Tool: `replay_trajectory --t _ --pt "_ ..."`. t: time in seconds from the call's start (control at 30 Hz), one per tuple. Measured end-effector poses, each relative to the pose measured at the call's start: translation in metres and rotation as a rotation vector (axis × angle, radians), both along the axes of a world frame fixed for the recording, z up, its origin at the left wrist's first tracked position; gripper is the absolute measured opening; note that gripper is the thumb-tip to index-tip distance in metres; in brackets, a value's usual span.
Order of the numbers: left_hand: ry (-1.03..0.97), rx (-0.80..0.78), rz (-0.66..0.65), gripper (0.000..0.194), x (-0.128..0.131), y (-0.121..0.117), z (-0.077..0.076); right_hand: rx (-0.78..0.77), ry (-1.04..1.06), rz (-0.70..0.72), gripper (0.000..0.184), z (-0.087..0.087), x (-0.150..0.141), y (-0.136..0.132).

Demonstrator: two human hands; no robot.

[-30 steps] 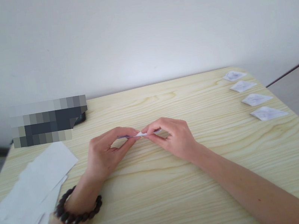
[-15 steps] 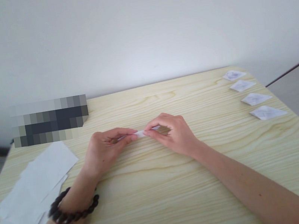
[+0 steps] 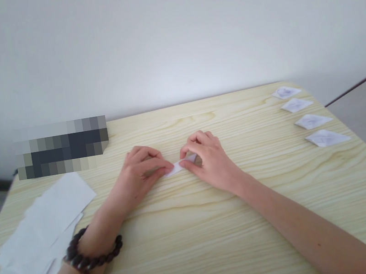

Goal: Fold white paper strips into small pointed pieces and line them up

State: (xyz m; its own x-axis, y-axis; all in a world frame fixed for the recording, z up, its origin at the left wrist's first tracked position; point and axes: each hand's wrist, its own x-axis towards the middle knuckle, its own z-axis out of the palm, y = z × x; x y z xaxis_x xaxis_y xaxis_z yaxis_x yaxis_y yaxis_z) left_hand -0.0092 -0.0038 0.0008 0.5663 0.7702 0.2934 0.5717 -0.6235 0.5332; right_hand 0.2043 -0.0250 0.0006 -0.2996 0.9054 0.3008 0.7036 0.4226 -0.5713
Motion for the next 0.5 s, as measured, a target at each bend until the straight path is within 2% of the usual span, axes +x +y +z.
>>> replay_trajectory --t 0.2,0.3,0.4,0.5 --pt "0.014 0.04 -0.036 0.014 -0.001 0.0 -0.001 -0.104 -0.017 0.098 0.006 0.003 0.015 0.008" --pt "0.018 0.047 -0.084 0.014 -0.001 -0.001 0.0 -0.065 0.009 0.164 0.006 0.003 0.022 0.011" --pt "0.03 0.078 -0.101 0.023 -0.001 -0.002 0.0 -0.012 0.031 0.23 0.007 0.002 0.025 0.013" --pt "0.012 0.138 -0.091 0.017 0.0 -0.001 -0.001 0.039 0.013 0.3 0.009 0.001 0.024 0.011"
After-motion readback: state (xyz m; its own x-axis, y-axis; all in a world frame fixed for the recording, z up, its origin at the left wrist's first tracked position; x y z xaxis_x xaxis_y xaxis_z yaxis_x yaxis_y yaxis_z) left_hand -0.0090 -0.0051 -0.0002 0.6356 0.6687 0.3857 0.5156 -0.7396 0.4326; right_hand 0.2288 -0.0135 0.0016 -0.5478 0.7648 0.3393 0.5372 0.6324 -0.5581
